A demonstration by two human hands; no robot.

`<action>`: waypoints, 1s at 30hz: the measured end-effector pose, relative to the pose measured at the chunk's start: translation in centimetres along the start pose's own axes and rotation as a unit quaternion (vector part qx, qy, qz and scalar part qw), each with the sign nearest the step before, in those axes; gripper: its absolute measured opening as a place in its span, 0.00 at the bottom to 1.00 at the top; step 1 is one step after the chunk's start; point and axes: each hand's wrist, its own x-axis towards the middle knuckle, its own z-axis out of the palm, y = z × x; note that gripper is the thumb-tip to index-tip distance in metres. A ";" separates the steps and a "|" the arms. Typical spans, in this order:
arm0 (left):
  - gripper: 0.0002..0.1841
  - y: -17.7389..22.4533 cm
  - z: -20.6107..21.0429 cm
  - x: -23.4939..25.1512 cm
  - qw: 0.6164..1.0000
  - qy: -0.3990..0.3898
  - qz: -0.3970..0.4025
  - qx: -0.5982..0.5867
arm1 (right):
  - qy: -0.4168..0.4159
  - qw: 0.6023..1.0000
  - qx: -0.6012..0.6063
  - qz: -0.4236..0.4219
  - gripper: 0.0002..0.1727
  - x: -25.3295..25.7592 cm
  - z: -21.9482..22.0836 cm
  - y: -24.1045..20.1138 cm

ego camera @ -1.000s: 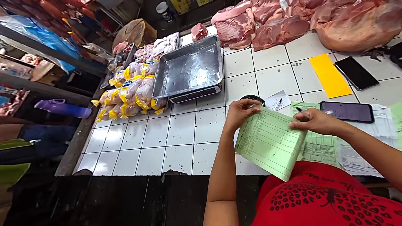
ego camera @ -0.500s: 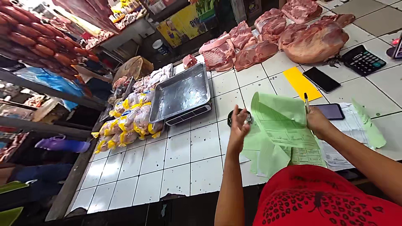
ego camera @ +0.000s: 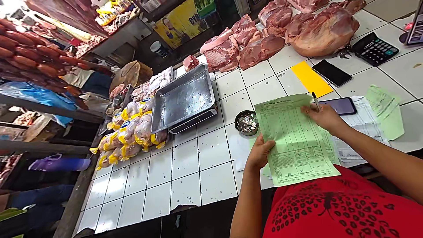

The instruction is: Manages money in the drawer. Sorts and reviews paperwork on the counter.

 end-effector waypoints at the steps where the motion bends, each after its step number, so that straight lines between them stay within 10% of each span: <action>1: 0.20 -0.1 0.1 0.0 1.000 -0.002 -0.001 -0.008 | 0.009 1.000 -0.006 0.000 0.22 0.3 0.0 0.1; 30: 0.20 -1.5 0.2 0.0 0.999 0.014 -0.008 -0.052 | 0.032 0.992 0.111 0.045 0.30 0.0 0.2 0.8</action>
